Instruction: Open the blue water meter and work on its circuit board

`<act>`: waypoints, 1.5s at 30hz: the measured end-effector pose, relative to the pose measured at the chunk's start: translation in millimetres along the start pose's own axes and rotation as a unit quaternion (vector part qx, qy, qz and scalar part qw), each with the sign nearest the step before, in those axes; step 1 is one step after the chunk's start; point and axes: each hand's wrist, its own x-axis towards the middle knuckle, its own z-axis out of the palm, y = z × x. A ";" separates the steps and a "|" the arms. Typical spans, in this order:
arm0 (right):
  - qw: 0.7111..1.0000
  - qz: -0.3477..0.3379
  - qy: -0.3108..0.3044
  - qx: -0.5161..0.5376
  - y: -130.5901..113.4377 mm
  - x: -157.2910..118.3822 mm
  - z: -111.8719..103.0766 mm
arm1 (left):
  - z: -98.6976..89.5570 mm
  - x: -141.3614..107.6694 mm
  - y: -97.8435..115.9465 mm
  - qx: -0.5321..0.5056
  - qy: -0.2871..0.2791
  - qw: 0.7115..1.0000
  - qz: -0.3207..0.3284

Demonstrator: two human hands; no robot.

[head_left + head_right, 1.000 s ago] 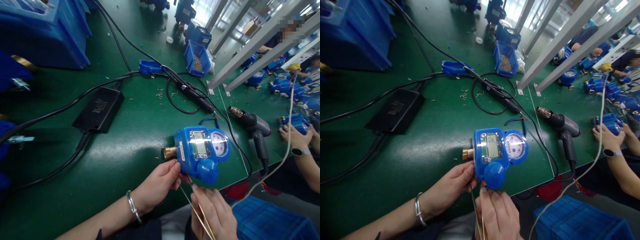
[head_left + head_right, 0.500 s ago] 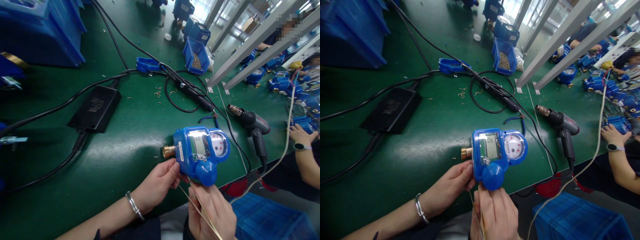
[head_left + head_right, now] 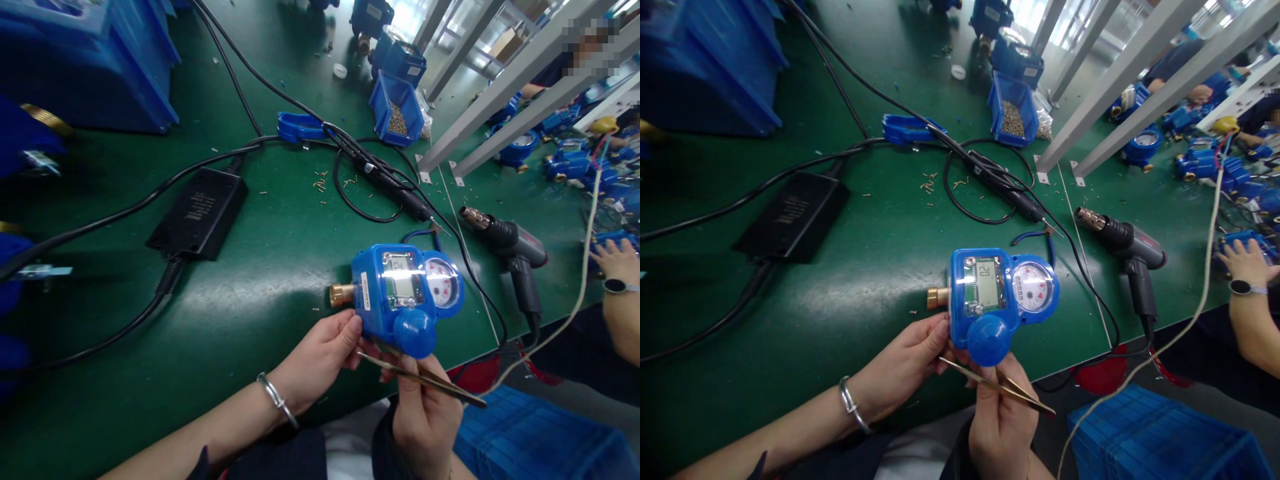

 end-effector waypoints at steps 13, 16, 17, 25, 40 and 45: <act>0.990 0.055 0.040 0.123 22.1 -8.0 7.6 | 6.5 1.1 6.1 -0.020 0.008 1.000 0.007; 0.997 -0.031 0.046 0.046 21.2 -10.3 -2.7 | 6.5 0.8 6.4 -0.019 0.006 1.000 -0.001; 0.997 -0.063 0.042 0.021 20.3 -9.2 -5.6 | 6.4 0.7 6.6 -0.019 0.006 1.000 -0.002; 0.962 -0.219 0.001 -0.160 1.8 3.4 -10.0 | 4.3 1.7 5.2 -0.028 0.000 0.999 -0.015; 0.899 -0.271 -0.028 -0.343 -9.8 10.1 -13.2 | 5.5 0.2 11.2 -0.019 -0.005 1.000 -0.003; 0.982 -0.123 -0.019 -0.144 -8.7 11.2 -9.7 | 5.6 1.3 9.6 -0.038 0.000 0.999 -0.011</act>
